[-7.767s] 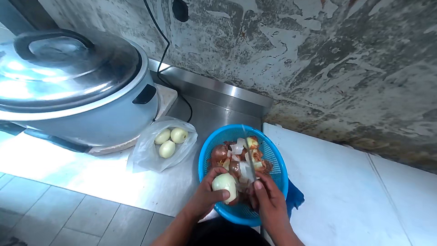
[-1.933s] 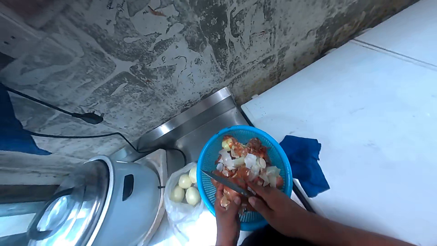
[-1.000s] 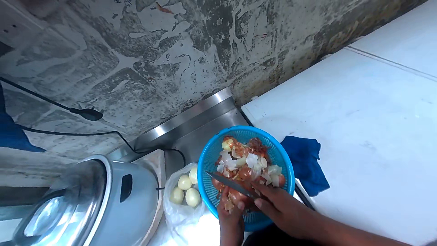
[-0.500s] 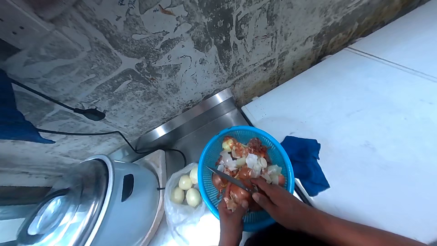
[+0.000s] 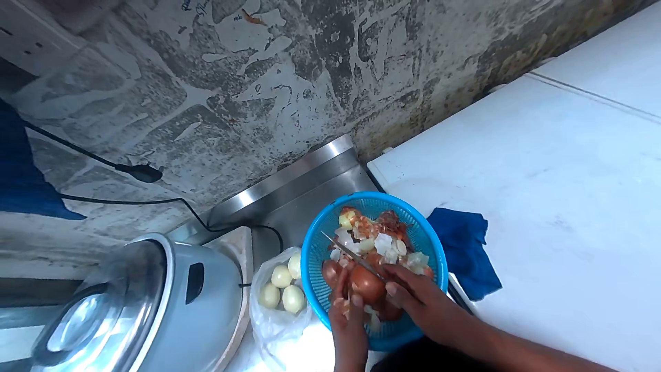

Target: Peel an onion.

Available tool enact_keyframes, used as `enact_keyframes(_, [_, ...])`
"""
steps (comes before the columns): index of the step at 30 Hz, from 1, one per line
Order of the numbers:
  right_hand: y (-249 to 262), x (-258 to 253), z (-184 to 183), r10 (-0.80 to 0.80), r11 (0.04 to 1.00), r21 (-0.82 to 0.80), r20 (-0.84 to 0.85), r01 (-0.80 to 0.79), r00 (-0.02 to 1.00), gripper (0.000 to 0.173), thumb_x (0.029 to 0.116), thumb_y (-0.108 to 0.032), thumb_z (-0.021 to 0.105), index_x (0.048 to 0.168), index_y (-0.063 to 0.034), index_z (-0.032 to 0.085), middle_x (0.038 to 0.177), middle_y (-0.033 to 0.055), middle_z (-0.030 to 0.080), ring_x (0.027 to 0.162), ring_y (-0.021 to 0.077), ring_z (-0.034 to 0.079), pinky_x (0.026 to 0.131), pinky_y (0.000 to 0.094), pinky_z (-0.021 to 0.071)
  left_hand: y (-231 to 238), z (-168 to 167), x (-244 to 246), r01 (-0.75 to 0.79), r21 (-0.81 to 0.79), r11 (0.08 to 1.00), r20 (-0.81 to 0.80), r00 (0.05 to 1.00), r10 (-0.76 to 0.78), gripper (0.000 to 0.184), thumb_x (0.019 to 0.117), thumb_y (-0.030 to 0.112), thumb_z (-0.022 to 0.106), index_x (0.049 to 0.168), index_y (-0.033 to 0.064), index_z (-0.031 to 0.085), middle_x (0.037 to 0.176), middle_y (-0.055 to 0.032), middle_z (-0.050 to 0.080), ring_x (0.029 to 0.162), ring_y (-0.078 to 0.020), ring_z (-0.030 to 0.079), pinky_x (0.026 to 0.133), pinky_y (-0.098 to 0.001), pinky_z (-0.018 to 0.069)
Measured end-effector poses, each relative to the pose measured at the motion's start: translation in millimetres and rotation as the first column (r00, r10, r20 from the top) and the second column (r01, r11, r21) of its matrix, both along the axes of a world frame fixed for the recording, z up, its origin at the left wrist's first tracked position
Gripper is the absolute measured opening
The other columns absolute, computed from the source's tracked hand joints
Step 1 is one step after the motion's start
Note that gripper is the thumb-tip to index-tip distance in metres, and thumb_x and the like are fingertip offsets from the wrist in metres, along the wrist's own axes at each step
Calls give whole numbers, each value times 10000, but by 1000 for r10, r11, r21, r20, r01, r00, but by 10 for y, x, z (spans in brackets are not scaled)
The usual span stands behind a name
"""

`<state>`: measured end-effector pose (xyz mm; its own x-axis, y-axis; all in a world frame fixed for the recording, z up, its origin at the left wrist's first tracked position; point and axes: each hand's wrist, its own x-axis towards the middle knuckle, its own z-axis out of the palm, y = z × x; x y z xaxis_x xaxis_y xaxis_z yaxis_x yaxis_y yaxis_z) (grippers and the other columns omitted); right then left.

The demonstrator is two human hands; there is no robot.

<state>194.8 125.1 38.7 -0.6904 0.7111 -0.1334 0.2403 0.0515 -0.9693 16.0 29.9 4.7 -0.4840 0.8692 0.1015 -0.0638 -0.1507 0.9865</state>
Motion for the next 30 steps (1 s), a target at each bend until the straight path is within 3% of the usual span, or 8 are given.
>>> enact_keyframes(4, [39,28,52,-73,993,95,-11,74,997,563,1062,-501,393,1471,-132,511,985,62,694,826,153,670,765,396,582,130,137,-77,-336,15,942,-176,926,333,528,957,67,621,1401,-47,358,1202,-122,622,977,-137,673,827,-270,589])
enact_keyframes(6, [44,44,75,-94,987,134,-4,94,996,575,1062,-512,388,1477,-132,505,951,59,689,795,156,664,740,400,582,145,151,-132,-343,27,939,-413,852,323,325,947,148,640,1201,-46,582,1171,-102,653,1117,-156,630,962,-295,541])
enact_keyframes(8, [35,52,95,-98,983,160,11,95,995,588,1061,-518,378,1483,-126,494,945,55,689,787,154,666,732,397,584,132,154,-148,-231,12,973,-569,799,196,311,1025,321,537,991,76,727,1317,-142,642,1390,-332,460,1184,-486,346])
enact_keyframes(10, [7,50,78,-99,977,186,-17,100,995,589,1068,-510,378,1482,-107,494,918,59,681,756,153,658,699,389,583,117,167,-97,-105,-4,994,-488,868,89,462,1074,384,436,1135,16,708,1373,-157,612,1385,-279,481,1175,-433,383])
enact_keyframes(13, [-78,74,32,-77,975,208,-26,81,997,587,1071,-492,406,1468,-71,503,930,97,696,770,187,678,708,433,592,64,93,-52,138,-9,990,-158,978,-137,799,997,562,539,1470,-66,391,1401,-138,564,1222,-135,598,1019,-314,526])
enact_keyframes(18, [-147,57,-47,16,975,218,58,-29,998,578,1066,-497,410,1478,-99,486,903,104,692,753,232,682,696,488,589,-34,-3,-103,289,-103,952,281,926,-251,863,808,524,809,1381,-23,465,1149,-97,700,991,-172,706,871,-396,605])
enact_keyframes(24, [-46,-32,90,152,976,134,160,-174,975,599,1076,-468,371,1537,-88,413,999,149,687,875,284,686,817,515,566,-48,-42,-143,233,-59,971,232,949,-214,758,813,423,838,1325,-43,529,1126,-127,703,993,-186,705,899,-397,594])
enact_keyframes(30, [-7,-110,56,104,995,-10,152,-104,983,529,1077,-458,381,1473,-122,476,1138,134,678,1007,248,684,918,469,555,-27,106,-91,179,-157,971,-95,976,-196,904,785,315,863,1440,-118,415,1298,-162,637,1116,-144,674,967,-322,577])
